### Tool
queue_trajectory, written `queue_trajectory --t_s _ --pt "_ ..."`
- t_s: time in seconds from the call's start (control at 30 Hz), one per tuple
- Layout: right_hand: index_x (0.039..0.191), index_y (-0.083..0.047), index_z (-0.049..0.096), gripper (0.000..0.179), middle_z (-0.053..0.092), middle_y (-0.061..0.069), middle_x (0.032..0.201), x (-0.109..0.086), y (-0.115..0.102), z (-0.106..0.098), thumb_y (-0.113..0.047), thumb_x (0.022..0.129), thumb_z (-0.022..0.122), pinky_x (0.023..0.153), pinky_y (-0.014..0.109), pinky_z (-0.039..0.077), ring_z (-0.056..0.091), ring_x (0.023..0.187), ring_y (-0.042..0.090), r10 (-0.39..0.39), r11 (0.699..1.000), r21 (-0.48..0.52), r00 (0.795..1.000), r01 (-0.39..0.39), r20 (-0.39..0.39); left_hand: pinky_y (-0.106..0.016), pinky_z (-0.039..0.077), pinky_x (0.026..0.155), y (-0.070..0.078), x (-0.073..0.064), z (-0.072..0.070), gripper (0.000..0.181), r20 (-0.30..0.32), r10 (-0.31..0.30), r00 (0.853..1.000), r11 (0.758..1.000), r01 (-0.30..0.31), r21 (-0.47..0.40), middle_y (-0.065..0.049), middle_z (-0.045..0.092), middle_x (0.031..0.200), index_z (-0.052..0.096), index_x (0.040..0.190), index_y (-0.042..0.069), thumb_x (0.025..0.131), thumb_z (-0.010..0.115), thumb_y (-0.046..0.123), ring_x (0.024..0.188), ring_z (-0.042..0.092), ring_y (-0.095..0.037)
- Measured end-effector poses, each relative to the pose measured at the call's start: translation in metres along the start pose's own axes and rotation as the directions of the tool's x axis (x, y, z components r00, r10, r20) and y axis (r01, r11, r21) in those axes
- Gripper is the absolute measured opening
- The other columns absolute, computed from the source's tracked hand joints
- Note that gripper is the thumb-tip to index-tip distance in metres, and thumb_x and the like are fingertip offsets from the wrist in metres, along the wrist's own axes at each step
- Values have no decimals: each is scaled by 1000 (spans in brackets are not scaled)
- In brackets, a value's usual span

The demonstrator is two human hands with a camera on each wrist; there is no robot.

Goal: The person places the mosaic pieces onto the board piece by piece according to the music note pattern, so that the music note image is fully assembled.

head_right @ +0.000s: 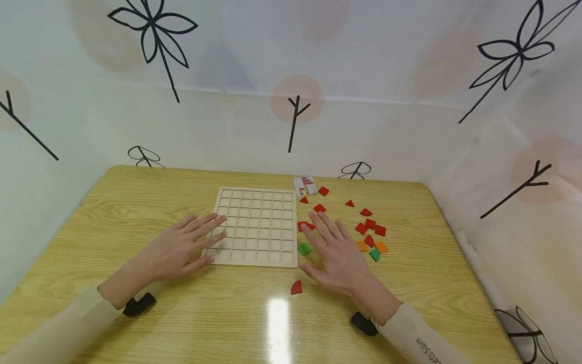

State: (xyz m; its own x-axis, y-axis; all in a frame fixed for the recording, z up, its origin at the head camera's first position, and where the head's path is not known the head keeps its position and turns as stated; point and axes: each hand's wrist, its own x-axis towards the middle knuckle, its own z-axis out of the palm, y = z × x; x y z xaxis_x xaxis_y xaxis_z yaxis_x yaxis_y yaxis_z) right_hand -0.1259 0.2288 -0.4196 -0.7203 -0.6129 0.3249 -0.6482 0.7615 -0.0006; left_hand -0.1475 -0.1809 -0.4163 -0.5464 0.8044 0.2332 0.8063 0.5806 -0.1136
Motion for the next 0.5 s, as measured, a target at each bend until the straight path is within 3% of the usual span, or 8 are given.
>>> queue_trajectory --t_s 0.13,0.23,0.33,0.4,0.5 --pt "150 -8 45 77 34 12 159 2 0 -1 -64 99 38 115 52 29 29 146 34 13 999 52 999 -11 -44 -51 32 113 3 0 -2 44 -33 13 999 999 -15 -49 -10 44 154 62 138 14 100 58 36 143 37 -26" --pt "146 -6 51 67 44 13 153 3 1 -1 -54 98 51 105 54 42 37 141 34 68 992 115 995 -60 -70 -51 40 108 4 1 -1 37 -91 6 996 994 -16 -109 -10 55 144 68 130 12 96 65 28 133 49 -27" --pt "141 -6 57 58 52 14 146 5 3 -1 -38 93 66 94 56 50 45 135 36 154 971 197 984 -134 -91 -48 44 104 2 3 1 29 -159 -43 986 976 7 -218 -9 61 136 73 120 10 94 68 23 125 57 -27" --pt "139 -6 59 54 56 15 141 7 8 1 -28 91 70 90 57 51 50 130 37 205 952 251 973 -174 -103 -47 46 102 -1 4 2 24 -191 -115 975 946 49 -320 -8 64 133 75 115 9 93 69 19 122 59 -27" --pt "136 -4 62 47 61 16 134 11 19 7 -17 92 70 92 59 49 57 121 40 272 906 364 956 -216 -110 -47 47 101 -6 6 5 20 -175 -265 948 859 150 -489 -4 64 132 74 112 9 95 68 17 122 58 -26"
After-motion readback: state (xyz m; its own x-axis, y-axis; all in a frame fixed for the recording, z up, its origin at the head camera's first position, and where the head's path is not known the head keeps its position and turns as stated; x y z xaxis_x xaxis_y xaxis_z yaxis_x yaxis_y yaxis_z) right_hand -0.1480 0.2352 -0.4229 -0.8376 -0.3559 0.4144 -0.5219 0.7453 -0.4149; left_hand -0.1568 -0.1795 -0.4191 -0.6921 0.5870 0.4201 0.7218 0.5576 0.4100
